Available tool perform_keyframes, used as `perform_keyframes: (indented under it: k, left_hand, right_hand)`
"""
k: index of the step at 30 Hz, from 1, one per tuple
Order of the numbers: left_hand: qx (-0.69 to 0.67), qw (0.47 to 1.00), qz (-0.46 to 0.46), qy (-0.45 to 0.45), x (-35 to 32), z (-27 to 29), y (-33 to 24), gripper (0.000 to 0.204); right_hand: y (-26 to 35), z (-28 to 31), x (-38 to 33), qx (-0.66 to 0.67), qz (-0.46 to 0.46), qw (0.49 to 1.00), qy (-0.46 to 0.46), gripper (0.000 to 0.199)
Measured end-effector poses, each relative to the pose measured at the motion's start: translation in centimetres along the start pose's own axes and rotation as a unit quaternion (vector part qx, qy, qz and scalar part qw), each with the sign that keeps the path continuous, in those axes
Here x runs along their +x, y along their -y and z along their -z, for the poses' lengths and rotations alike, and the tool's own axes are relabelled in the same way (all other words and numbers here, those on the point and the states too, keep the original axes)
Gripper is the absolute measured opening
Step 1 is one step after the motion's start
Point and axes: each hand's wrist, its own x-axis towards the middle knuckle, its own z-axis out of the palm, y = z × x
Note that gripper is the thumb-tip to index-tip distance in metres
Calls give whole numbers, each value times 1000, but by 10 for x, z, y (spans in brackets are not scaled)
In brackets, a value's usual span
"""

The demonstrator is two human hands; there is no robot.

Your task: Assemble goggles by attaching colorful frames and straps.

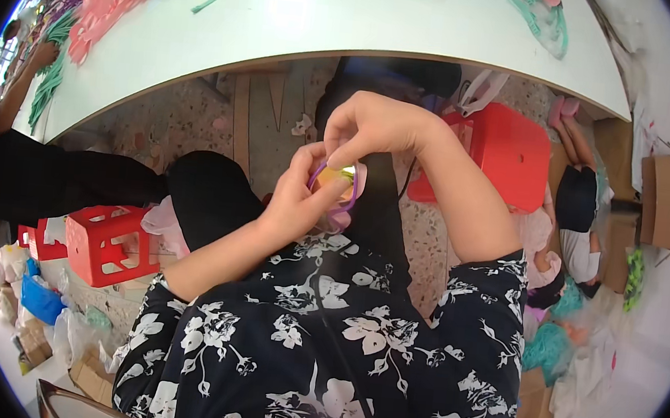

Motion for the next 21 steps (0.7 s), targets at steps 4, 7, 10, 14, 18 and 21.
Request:
perform_keyframes:
  k: [4,7,10,14,18,21]
  left_hand:
    - [-71,996,49,-5,6,-10,28,57]
    - [-129,987,101,-3,10,-11,32,54]
    - [-121,982,142,-17,12,-8,11,53]
    - [-37,996,77,-24,17,-12,19,49]
    - [-105,990,98,1,14,-13,21,50]
    - [-137,986,93,34,11,-8,27,51]
  right_hand:
    - [-54,-16,2,44,59,992,-99,14]
    - [-73,-42,-2,22,133,943,-305,17]
    - [-62,-85,-27,62,63,882,-464,23]
    - [-58,-133,-48,224,-2,876,-427,26]
    - [-55,-147,-46,334,35,824,-456,20]
    - [-67,-147,-53,359,48,820,-443,21]
